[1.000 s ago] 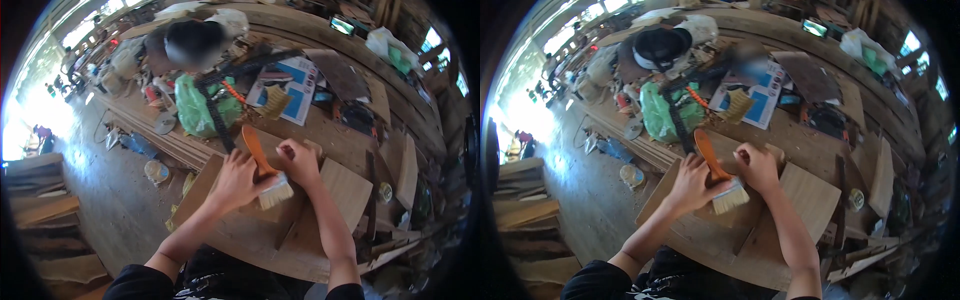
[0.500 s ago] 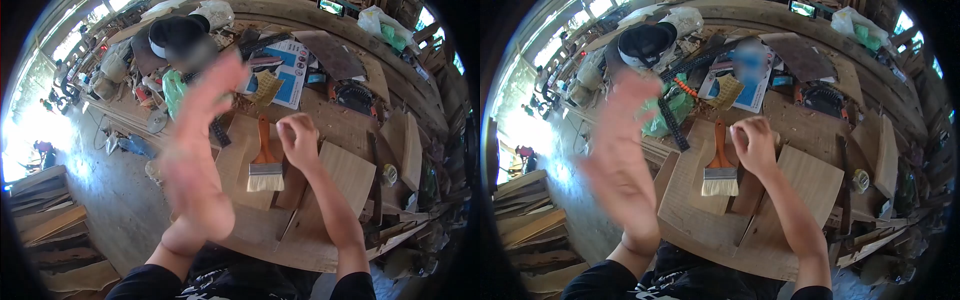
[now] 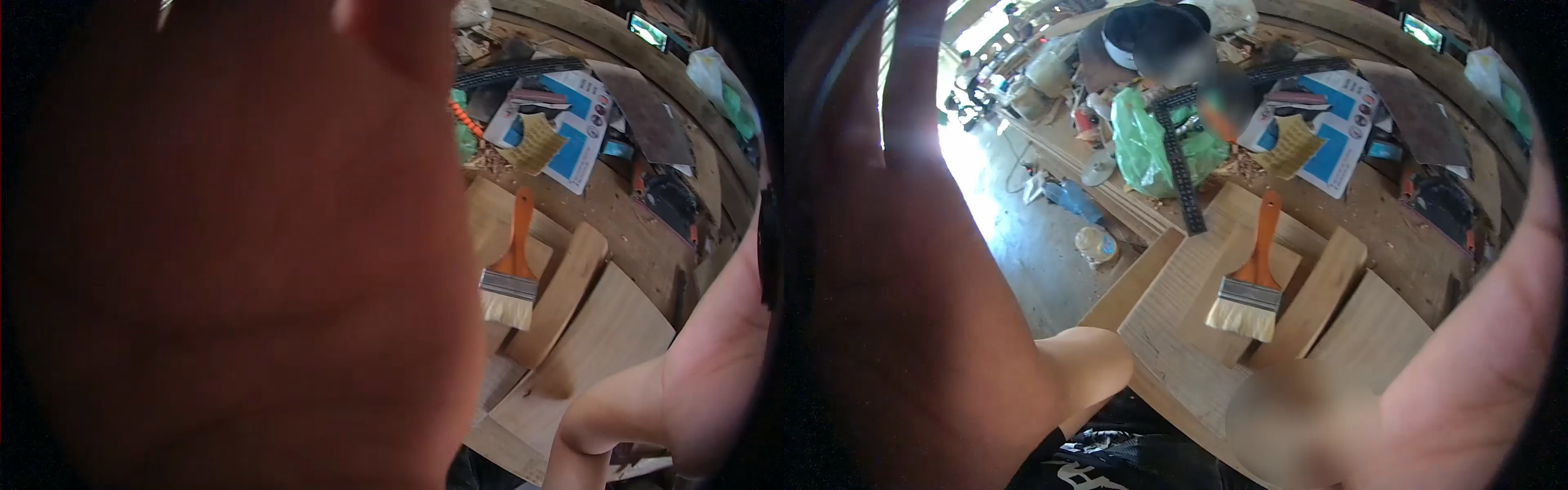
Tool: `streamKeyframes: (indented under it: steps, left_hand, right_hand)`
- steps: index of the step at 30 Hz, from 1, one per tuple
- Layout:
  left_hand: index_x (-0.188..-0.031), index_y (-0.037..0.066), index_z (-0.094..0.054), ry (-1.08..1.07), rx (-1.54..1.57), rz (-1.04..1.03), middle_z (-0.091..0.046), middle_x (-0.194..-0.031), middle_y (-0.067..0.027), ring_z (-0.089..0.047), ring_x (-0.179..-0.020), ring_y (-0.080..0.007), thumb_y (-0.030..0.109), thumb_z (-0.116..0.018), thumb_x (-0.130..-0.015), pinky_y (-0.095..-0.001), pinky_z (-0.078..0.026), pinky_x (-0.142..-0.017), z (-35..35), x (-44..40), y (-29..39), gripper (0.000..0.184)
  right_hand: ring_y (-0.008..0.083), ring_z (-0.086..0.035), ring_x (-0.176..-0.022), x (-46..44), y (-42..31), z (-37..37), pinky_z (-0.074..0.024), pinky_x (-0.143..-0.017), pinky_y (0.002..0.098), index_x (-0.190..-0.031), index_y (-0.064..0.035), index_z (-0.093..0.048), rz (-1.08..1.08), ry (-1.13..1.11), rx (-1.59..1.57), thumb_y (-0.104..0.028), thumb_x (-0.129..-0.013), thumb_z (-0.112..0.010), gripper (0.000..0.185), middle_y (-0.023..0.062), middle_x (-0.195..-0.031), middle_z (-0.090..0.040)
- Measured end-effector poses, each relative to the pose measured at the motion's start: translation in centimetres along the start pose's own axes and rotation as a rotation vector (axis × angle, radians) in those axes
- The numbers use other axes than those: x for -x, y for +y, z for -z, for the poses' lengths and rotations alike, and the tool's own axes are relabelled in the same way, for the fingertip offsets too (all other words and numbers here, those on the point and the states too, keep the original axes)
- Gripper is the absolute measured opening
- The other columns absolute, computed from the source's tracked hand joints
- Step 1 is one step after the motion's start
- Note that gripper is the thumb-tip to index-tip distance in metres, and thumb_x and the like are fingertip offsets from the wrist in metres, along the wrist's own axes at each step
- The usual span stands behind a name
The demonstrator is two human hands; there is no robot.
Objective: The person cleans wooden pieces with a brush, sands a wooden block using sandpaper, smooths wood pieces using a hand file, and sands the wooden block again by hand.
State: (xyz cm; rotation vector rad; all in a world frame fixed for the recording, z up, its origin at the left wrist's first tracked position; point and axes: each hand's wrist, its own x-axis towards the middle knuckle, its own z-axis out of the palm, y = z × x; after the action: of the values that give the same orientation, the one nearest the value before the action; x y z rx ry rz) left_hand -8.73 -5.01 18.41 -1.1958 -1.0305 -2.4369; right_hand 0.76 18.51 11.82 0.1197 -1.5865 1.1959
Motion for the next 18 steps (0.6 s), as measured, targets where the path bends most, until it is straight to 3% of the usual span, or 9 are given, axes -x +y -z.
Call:
streamKeyframes:
  steps: [8,18]
  left_hand:
    - [-0.142,0.001,-0.057,0.007,-0.083,0.046,-0.059,-0.14,-0.0243,-0.055,-0.133,-0.0382,0.058,-0.038,-0.106,-0.0496,-0.041,-0.109,-0.2,2.2,1.1,0.07]
    - [-0.143,0.001,-0.056,-0.013,-0.134,0.082,-0.058,-0.141,-0.0251,-0.054,-0.133,-0.0389,0.057,-0.037,-0.106,-0.0507,-0.04,-0.11,-1.1,3.7,1.3,0.07]
  right_hand:
    - [0.026,-0.064,-0.095,2.6,-0.5,-0.2,-0.0499,-0.087,0.0397,-0.114,-0.0016,-0.069,-0.195,-0.154,-0.045,-0.028,-0.106,-0.053,0.032,0.0137,-0.107,-0.069]
    - [0.0272,-0.06,-0.1,3.5,-0.3,-0.1,-0.0472,-0.09,0.0408,-0.117,-0.0016,-0.067,-0.256,-0.224,-0.053,-0.028,-0.105,-0.054,0.032,0.0144,-0.112,-0.066]
